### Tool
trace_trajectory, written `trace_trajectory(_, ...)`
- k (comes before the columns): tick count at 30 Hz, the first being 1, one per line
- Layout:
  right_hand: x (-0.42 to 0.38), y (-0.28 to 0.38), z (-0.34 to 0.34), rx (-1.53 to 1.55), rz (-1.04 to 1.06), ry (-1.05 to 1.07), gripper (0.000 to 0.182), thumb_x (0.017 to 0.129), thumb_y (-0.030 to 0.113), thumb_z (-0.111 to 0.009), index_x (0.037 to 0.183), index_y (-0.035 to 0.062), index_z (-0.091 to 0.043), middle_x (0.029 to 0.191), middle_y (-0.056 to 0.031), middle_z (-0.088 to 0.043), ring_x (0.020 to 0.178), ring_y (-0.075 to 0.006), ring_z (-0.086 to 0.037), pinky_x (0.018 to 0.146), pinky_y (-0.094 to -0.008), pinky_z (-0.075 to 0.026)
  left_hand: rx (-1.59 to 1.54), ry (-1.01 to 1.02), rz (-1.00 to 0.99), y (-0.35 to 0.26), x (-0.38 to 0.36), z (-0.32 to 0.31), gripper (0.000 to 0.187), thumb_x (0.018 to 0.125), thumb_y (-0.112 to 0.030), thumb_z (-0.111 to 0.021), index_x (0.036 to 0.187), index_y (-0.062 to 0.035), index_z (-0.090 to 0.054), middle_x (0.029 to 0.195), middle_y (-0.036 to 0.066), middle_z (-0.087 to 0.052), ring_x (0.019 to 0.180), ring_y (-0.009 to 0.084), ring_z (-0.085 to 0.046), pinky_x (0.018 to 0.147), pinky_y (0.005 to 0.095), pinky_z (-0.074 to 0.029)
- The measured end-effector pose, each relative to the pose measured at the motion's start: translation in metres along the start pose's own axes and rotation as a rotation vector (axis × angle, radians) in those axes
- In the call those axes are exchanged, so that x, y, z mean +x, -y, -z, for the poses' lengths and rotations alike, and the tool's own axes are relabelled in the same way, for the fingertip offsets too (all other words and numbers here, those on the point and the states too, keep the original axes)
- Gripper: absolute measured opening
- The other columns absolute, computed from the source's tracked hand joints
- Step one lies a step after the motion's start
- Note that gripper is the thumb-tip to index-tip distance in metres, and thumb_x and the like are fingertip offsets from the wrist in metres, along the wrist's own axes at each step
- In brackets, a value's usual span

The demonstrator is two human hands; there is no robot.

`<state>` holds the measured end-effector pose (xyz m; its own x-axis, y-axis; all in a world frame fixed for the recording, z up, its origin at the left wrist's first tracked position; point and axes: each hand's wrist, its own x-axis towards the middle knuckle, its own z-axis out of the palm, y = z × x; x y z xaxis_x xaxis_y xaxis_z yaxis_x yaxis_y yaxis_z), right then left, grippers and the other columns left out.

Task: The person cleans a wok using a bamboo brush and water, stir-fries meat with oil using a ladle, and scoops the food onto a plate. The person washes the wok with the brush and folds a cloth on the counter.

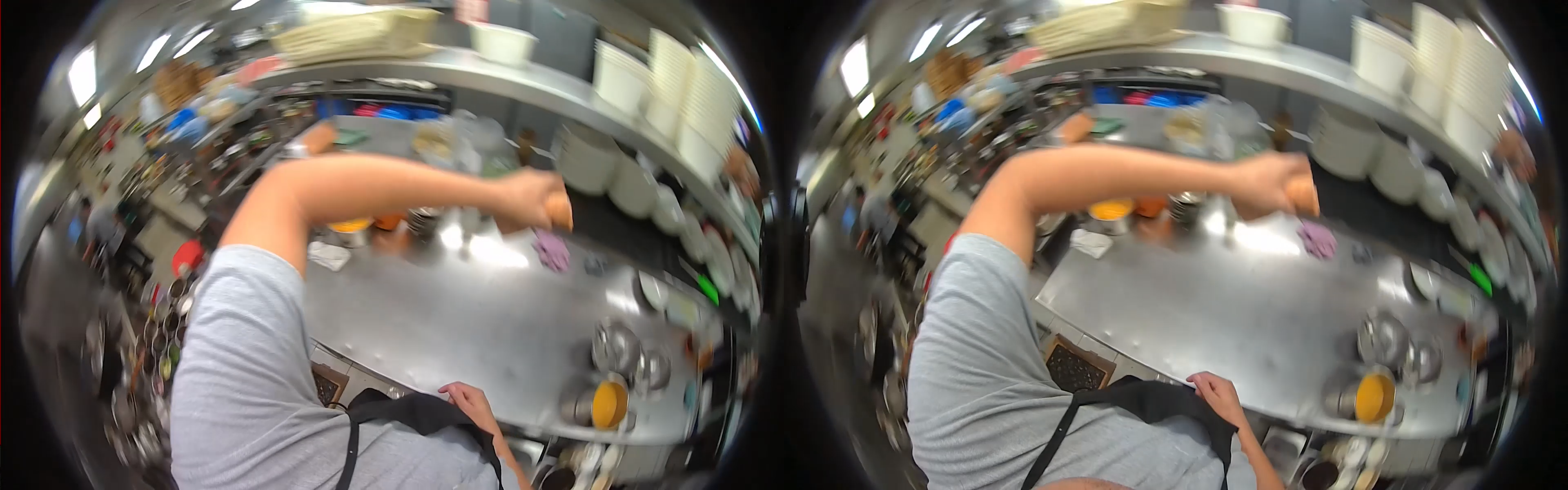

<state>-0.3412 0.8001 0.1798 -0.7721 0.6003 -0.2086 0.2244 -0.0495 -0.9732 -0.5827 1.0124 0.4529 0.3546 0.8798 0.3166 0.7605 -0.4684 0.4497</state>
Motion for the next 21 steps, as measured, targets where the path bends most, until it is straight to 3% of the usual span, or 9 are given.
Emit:
trace_trajectory(1,-0.003,-0.012,-0.002,-0.038,0.002,-0.018,0.034,0.099,0.030,-0.059,0.089,0.0006,-0.071,0.070,-0.0037,-0.064,0.065,-0.0100,-0.055,0.060,-0.0266,-0.044,-0.063,0.156,0.222,-0.032,0.016,0.016,0.055,0.068,-0.024,-0.079,0.116,-0.0063,-0.056,0.101,0.020,-0.069,0.098,0.0330,-0.067,0.085,0.0437,-0.053)
trace_trajectory(3,-0.018,-0.015,-0.001,-0.083,-0.031,-0.104,0.035,0.099,0.031,-0.059,0.087,0.0002,-0.069,0.068,-0.0051,-0.063,0.064,-0.0112,-0.055,0.061,-0.0278,-0.045,0.152,-0.007,-0.150,-0.008,0.076,-0.008,0.051,0.071,-0.020,-0.074,0.118,-0.0084,-0.057,0.103,0.020,-0.068,0.100,0.0371,-0.066,0.085,0.0457,-0.053)
trace_trajectory(8,-0.044,-0.048,-0.018,0.017,-0.129,-0.598,0.036,0.098,0.031,-0.060,0.077,0.0029,-0.066,0.056,0.0019,-0.046,0.053,-0.0065,-0.038,0.050,-0.0287,-0.032,0.378,-0.056,-0.129,0.034,0.157,-0.089,0.060,0.073,-0.014,-0.069,0.130,-0.0154,-0.053,0.113,0.017,-0.066,0.108,0.0366,-0.062,0.091,0.0466,-0.050)
trace_trajectory(10,-0.054,-0.045,-0.019,0.091,-0.084,-0.758,0.035,0.098,0.029,-0.061,0.077,0.0023,-0.066,0.056,0.0007,-0.046,0.053,-0.0067,-0.040,0.050,-0.0285,-0.033,0.337,-0.129,-0.053,0.042,0.151,-0.123,0.055,0.074,-0.014,-0.068,0.128,-0.0154,-0.056,0.117,0.015,-0.065,0.110,0.0357,-0.062,0.091,0.0462,-0.051)
trace_trajectory(11,-0.061,-0.041,-0.022,0.039,-0.060,-0.827,0.033,0.097,0.028,-0.061,0.078,0.0019,-0.066,0.056,-0.0013,-0.049,0.054,-0.0076,-0.043,0.051,-0.0282,-0.035,0.347,-0.279,-0.298,0.033,0.132,-0.122,0.045,0.077,-0.014,-0.065,0.122,-0.0177,-0.061,0.120,0.011,-0.065,0.110,0.0352,-0.062,0.091,0.0465,-0.051)
trace_trajectory(13,-0.079,-0.036,-0.025,0.060,-0.034,-0.822,0.034,0.098,0.029,-0.060,0.081,-0.0001,-0.066,0.064,-0.0074,-0.059,0.058,-0.0138,-0.053,0.056,-0.0312,-0.041,0.394,-0.164,-0.160,0.018,0.125,-0.117,0.035,0.082,-0.018,-0.061,0.116,-0.0239,-0.067,0.126,0.010,-0.061,0.113,0.0342,-0.060,0.096,0.0451,-0.049)
trace_trajectory(14,-0.090,-0.039,-0.027,0.042,-0.063,-0.811,0.035,0.098,0.029,-0.059,0.083,-0.0011,-0.065,0.068,-0.0115,-0.064,0.060,-0.0187,-0.057,0.059,-0.0345,-0.045,0.493,-0.201,-0.384,0.049,0.139,-0.126,0.035,0.083,-0.017,-0.059,0.116,-0.0221,-0.068,0.128,0.010,-0.059,0.120,0.0332,-0.055,0.102,0.0436,-0.045)
trace_trajectory(18,-0.126,-0.062,-0.034,0.041,0.037,-0.981,0.037,0.096,0.033,-0.061,0.079,-0.0004,-0.063,0.071,-0.0136,-0.066,0.066,-0.0255,-0.065,0.062,-0.0376,-0.048,0.504,-0.174,-0.589,0.079,0.163,-0.137,0.034,0.088,-0.014,-0.058,0.120,-0.0136,-0.068,0.127,0.014,-0.062,0.123,0.0329,-0.054,0.107,0.0420,-0.041)
trace_trajectory(21,-0.156,-0.055,-0.048,0.000,0.085,-1.064,0.035,0.094,0.032,-0.063,0.079,0.0008,-0.065,0.070,-0.0136,-0.066,0.066,-0.0270,-0.066,0.062,-0.0382,-0.048,0.400,-0.211,-0.233,0.141,0.201,-0.153,0.055,0.094,-0.023,-0.064,0.143,-0.0133,-0.043,0.135,0.017,-0.058,0.121,0.0385,-0.058,0.099,0.0441,-0.047)
